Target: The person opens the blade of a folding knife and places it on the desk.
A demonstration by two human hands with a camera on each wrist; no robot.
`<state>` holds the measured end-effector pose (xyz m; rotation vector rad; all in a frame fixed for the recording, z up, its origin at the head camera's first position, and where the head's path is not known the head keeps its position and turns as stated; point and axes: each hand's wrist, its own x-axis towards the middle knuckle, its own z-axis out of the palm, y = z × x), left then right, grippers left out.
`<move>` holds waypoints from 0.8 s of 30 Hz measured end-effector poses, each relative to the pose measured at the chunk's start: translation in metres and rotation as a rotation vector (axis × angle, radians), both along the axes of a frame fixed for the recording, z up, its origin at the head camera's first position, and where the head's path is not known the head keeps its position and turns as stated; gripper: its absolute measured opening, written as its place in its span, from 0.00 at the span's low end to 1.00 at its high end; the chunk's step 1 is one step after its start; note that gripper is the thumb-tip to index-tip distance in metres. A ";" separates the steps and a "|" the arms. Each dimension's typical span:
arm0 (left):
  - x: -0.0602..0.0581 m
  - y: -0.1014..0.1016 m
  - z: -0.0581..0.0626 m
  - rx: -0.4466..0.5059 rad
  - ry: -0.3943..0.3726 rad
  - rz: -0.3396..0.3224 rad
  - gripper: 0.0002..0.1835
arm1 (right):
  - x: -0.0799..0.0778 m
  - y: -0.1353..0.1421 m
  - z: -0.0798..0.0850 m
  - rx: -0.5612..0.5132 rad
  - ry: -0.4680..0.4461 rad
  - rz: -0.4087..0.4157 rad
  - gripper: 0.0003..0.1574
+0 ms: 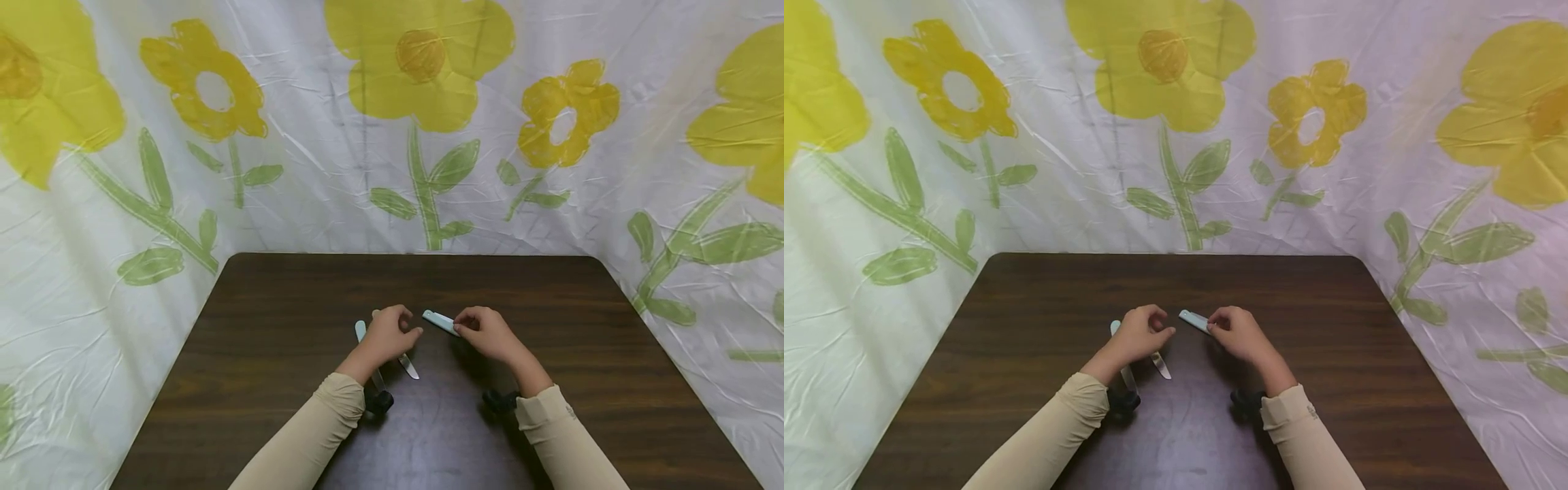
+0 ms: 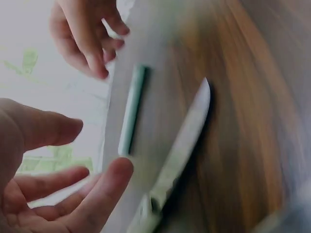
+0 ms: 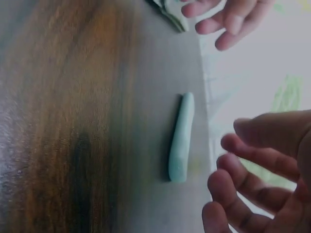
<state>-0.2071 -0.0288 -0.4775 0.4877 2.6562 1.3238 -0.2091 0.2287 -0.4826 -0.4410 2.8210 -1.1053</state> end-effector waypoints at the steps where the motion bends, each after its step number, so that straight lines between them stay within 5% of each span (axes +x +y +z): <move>1: 0.000 0.003 0.001 0.013 -0.030 0.017 0.24 | -0.002 0.000 -0.001 0.011 0.005 -0.009 0.09; 5: 0.001 0.016 -0.001 0.073 -0.164 0.042 0.32 | -0.009 -0.001 -0.004 0.050 0.006 -0.030 0.10; 12: -0.001 0.038 -0.010 0.404 -0.501 0.098 0.40 | -0.019 -0.005 -0.008 0.085 -0.038 -0.041 0.15; 24: -0.002 0.062 -0.021 0.520 -0.541 0.187 0.38 | -0.029 -0.015 -0.014 0.121 -0.088 -0.074 0.14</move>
